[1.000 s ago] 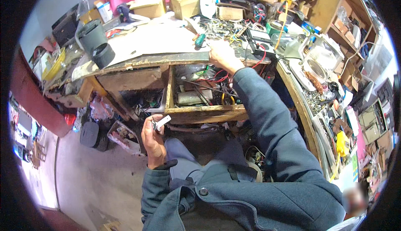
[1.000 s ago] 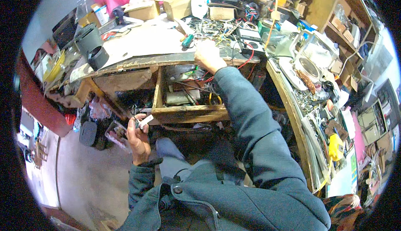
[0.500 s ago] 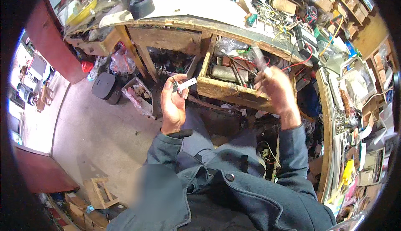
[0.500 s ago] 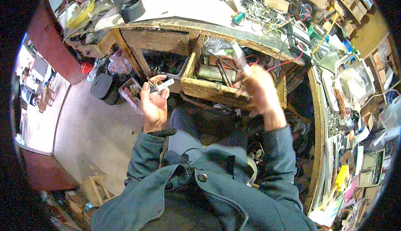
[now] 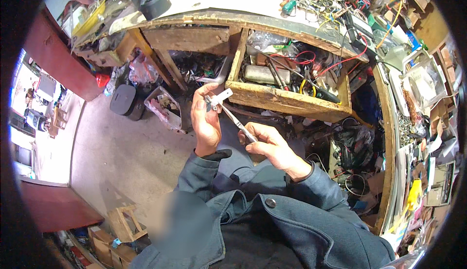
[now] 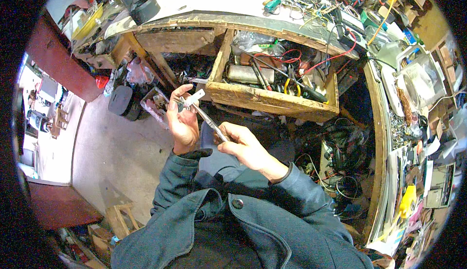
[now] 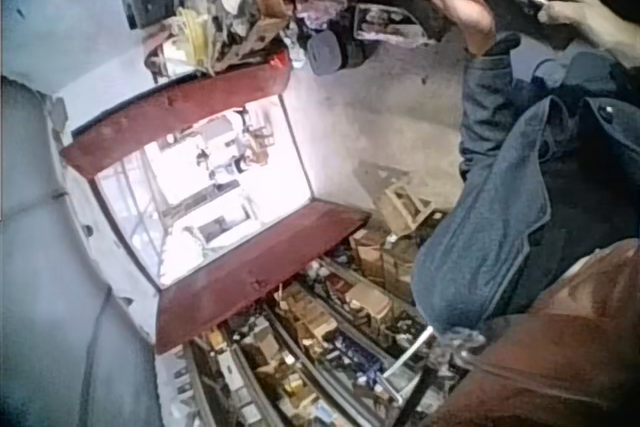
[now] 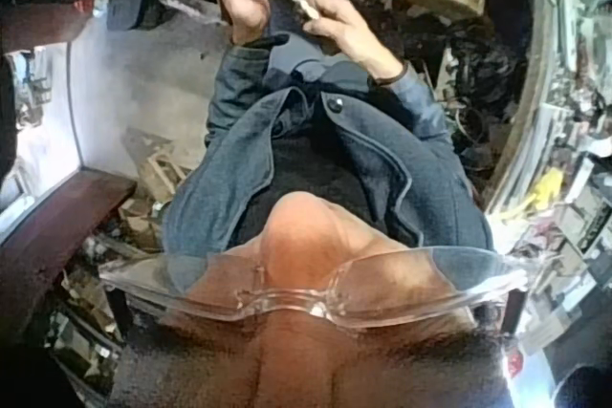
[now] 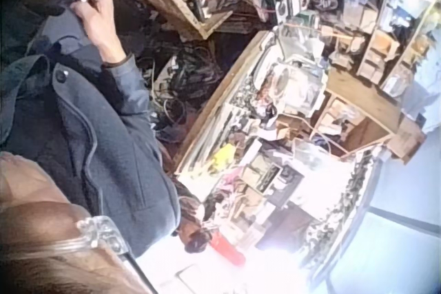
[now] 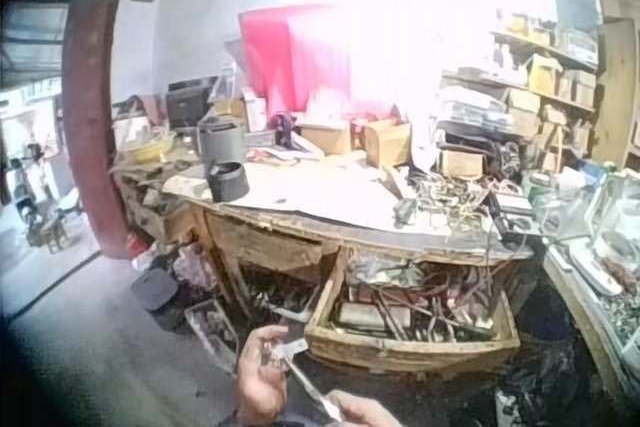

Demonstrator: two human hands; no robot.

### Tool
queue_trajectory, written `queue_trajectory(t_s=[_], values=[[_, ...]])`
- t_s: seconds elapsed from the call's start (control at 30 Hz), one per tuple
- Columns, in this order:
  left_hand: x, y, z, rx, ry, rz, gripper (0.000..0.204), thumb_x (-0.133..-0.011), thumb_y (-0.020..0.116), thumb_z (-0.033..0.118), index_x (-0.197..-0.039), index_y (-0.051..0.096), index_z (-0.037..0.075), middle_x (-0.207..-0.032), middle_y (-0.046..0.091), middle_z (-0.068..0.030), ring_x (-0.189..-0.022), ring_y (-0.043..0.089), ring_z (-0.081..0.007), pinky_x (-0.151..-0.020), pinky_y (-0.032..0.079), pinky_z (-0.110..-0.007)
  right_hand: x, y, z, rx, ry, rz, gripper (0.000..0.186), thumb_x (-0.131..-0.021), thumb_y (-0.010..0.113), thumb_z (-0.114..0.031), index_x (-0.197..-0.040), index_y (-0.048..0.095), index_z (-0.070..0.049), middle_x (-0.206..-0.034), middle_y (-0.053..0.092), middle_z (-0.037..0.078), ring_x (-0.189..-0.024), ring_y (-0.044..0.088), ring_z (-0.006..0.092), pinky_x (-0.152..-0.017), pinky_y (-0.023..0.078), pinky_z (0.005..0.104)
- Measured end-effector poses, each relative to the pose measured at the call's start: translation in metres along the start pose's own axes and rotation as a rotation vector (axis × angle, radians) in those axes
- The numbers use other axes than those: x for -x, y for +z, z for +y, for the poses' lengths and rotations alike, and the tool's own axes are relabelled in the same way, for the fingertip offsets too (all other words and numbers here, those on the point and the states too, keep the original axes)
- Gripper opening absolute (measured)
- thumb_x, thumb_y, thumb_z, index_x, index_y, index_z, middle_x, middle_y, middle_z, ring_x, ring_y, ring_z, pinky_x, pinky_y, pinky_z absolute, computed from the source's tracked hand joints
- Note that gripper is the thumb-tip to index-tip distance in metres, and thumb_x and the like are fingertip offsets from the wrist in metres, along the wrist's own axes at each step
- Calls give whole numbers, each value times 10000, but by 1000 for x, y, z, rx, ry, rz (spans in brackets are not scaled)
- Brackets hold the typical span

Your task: The person works at a cluttered workbench, using a screwdriver to adjust a small electronic component and then using pliers to strip and bend wires. The person repeatedly handles the component and wires, performing small adjustments throughout the clip.

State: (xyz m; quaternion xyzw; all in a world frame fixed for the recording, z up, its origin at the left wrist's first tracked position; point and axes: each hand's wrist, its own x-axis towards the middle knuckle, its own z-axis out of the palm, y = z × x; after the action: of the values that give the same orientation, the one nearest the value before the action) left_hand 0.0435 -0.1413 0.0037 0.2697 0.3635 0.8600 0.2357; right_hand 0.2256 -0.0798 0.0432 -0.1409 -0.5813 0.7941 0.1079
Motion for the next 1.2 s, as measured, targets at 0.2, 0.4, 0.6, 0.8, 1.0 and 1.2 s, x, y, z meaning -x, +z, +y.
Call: queue_trajectory(t_s=[0.2,0.4,0.6,0.8,1.0,1.2], values=[[7,5,2,-138,42,-46,514,-966,441,386,-1266,565,-13,-961,509,-26,-897,481,-122,-823,406,-259,-4,6,-2,89,10,43,68,-875,611,-51,-901,562,-12,-855,546,3,-817,466,86,-716,413,258],[10,7,-1,-215,74,-96,582,-908,453,397,-1287,545,-35,-972,523,-50,-900,487,-140,-833,386,-257,-2,14,6,528,-92,215,219,-950,623,-155,-852,520,12,-685,495,106,-665,452,144,-605,428,364],[8,0,-1,-185,94,-163,709,-848,482,466,-1304,510,-77,-956,538,-61,-858,489,-132,-734,364,-247,-4,16,10,500,-142,171,205,-937,652,-127,-860,533,20,-669,479,98,-660,436,142,-598,422,373],[8,1,0,-144,96,-159,697,-839,490,481,-1269,517,-66,-915,546,-57,-807,473,-124,-696,354,-252,-7,15,13,338,-74,77,134,-919,649,-65,-876,550,14,-689,467,12,-683,422,107,-605,407,329],[12,11,7,-123,60,-62,659,-779,542,468,-1185,521,-51,-920,529,-71,-810,474,-122,-738,361,-243,-3,14,-1,72,140,-5,148,-904,673,-65,-820,556,-32,-692,461,-50,-657,401,64,-564,364,284],[7,-2,-4,-129,39,-180,572,-882,452,446,-1173,532,-40,-965,560,-76,-813,502,-138,-721,396,-258,-6,8,3,173,54,73,164,-896,668,-76,-794,546,-37,-679,471,-47,-641,396,68,-553,358,287]])
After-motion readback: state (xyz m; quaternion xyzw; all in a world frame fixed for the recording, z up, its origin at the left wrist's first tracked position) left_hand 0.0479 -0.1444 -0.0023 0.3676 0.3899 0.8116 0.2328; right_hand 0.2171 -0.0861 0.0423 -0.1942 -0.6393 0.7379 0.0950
